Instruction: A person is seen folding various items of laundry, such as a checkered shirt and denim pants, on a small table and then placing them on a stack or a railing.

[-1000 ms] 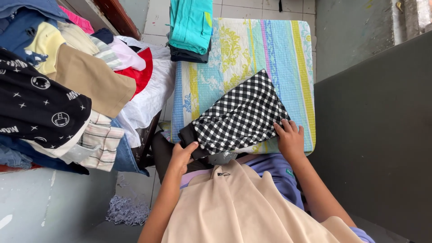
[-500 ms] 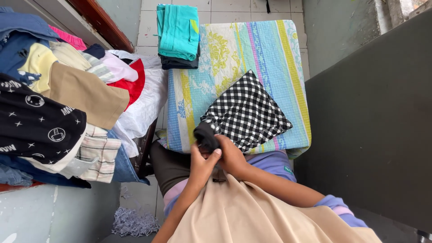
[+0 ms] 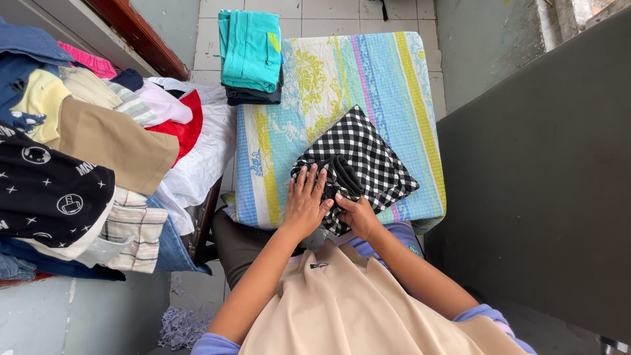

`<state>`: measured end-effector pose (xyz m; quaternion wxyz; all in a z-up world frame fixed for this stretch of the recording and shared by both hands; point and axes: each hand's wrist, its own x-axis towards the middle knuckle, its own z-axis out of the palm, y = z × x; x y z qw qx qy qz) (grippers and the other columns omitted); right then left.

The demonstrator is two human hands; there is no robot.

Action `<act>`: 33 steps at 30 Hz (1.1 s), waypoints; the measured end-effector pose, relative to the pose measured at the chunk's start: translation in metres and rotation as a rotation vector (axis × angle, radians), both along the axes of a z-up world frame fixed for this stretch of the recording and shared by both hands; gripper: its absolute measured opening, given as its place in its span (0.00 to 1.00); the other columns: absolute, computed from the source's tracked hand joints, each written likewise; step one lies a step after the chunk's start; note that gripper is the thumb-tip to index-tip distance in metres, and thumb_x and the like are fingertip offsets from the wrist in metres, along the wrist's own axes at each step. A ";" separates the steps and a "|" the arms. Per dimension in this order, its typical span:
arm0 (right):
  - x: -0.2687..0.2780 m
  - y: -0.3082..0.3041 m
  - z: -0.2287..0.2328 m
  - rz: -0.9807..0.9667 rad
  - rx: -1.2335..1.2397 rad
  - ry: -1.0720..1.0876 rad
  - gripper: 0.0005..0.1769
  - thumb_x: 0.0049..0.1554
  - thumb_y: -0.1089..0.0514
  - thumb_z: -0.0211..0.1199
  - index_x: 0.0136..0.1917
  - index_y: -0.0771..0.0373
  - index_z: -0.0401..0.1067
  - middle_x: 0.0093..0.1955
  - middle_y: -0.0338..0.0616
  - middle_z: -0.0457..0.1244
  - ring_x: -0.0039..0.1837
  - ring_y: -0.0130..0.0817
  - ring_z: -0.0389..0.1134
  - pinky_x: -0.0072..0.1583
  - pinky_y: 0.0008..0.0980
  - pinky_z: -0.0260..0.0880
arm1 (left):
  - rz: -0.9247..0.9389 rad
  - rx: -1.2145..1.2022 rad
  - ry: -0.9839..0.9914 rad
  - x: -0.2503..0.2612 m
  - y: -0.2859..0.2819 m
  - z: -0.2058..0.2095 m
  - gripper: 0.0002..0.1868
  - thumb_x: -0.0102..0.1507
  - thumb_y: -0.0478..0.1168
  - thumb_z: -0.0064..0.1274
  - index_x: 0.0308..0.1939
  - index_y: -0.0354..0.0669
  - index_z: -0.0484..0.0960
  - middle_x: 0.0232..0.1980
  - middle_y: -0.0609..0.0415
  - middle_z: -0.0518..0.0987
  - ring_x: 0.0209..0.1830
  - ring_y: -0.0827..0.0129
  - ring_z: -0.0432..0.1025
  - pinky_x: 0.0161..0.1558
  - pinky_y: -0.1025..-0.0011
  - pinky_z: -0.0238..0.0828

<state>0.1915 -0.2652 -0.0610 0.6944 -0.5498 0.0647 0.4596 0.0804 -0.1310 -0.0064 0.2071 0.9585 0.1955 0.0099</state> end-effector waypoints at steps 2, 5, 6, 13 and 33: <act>-0.004 0.004 0.033 -0.001 -0.025 -0.012 0.36 0.56 0.53 0.75 0.72 0.66 0.65 0.51 0.56 0.66 0.46 0.41 0.71 0.50 0.44 0.77 | -0.007 0.052 -0.024 -0.001 0.000 -0.007 0.39 0.73 0.64 0.26 0.84 0.56 0.40 0.86 0.47 0.43 0.85 0.47 0.35 0.75 0.39 0.36; -0.004 0.003 0.045 0.105 -0.257 -0.250 0.39 0.54 0.46 0.76 0.70 0.62 0.61 0.62 0.61 0.65 0.57 0.51 0.73 0.48 0.46 0.79 | -0.009 0.137 -0.073 -0.004 0.002 -0.017 0.40 0.72 0.65 0.29 0.84 0.55 0.42 0.85 0.47 0.45 0.84 0.46 0.39 0.74 0.37 0.38; -0.004 0.000 0.042 0.211 -0.463 -0.478 0.43 0.52 0.40 0.77 0.67 0.61 0.58 0.58 0.66 0.67 0.54 0.56 0.74 0.45 0.45 0.81 | -0.006 0.168 -0.099 -0.005 0.002 -0.020 0.41 0.71 0.67 0.30 0.84 0.56 0.44 0.85 0.48 0.47 0.83 0.47 0.41 0.73 0.37 0.40; -0.017 -0.028 0.048 0.283 -0.475 -1.917 0.42 0.61 0.42 0.61 0.80 0.63 0.51 0.77 0.59 0.49 0.79 0.55 0.47 0.75 0.50 0.50 | -0.009 0.067 -0.078 -0.003 0.007 -0.014 0.41 0.70 0.68 0.33 0.84 0.62 0.47 0.83 0.52 0.52 0.83 0.49 0.43 0.72 0.32 0.41; 0.035 -0.049 0.057 0.133 -0.220 -0.949 0.23 0.66 0.49 0.58 0.69 0.63 0.71 0.72 0.54 0.63 0.76 0.58 0.59 0.74 0.59 0.57 | -0.010 -0.464 -0.328 0.004 -0.007 0.015 0.41 0.74 0.64 0.29 0.85 0.51 0.38 0.85 0.35 0.32 0.82 0.34 0.23 0.75 0.37 0.27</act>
